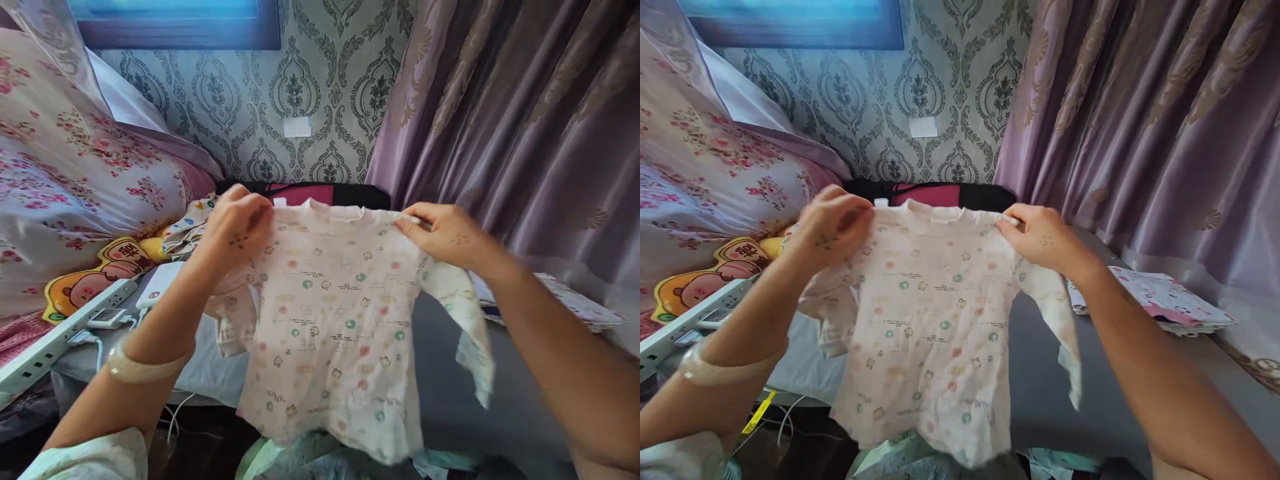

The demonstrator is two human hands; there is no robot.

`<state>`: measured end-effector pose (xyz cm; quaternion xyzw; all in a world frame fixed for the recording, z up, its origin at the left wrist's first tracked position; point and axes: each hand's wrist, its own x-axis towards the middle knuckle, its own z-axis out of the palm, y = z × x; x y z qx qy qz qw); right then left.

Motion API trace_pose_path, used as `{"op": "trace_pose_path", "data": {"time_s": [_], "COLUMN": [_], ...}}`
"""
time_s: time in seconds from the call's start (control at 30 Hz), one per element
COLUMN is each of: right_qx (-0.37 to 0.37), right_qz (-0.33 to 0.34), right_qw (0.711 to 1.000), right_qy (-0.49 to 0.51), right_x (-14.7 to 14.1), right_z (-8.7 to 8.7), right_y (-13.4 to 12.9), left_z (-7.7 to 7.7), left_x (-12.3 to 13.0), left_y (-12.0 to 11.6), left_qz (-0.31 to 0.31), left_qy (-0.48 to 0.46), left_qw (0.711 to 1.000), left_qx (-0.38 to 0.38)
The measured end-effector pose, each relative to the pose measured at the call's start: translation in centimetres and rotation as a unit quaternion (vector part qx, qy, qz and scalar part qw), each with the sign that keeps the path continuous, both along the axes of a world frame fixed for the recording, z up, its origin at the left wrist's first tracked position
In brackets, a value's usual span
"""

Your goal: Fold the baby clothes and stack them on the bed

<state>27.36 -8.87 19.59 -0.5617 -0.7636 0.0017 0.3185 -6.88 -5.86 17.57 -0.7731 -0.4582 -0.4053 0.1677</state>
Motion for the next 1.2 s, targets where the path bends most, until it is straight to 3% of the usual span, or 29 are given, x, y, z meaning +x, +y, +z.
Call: {"op": "trace_pose_path", "data": {"time_s": [0.2, 0.27, 0.37, 0.7, 1.2], "right_qx": [-0.073, -0.089, -0.097, -0.142, -0.195], "right_qz": [-0.052, -0.077, -0.085, -0.101, -0.096], "right_qw": [0.991, 0.985, 0.978, 0.961, 0.951], "right_qy": [-0.101, -0.127, -0.164, -0.213, -0.221], "right_x": [0.6, 0.6, 0.6, 0.9, 1.7], "right_z": [-8.7, -11.2, -13.8, -17.6, -20.4], "right_y": [7.4, 9.1, 10.9, 15.8, 23.5], "left_z": [-10.0, -12.5, -14.9, -18.8, -21.1], "left_x": [2.0, 2.9, 3.9, 4.0, 5.2], "left_y": [9.2, 10.9, 12.6, 17.7, 25.0], "left_qz": [-0.006, 0.023, 0.055, 0.065, 0.078], "left_qy": [0.055, 0.049, 0.047, 0.100, 0.136], "left_qw": [0.982, 0.976, 0.973, 0.974, 0.964], "left_qx": [-0.181, -0.209, -0.218, -0.194, -0.213]}}
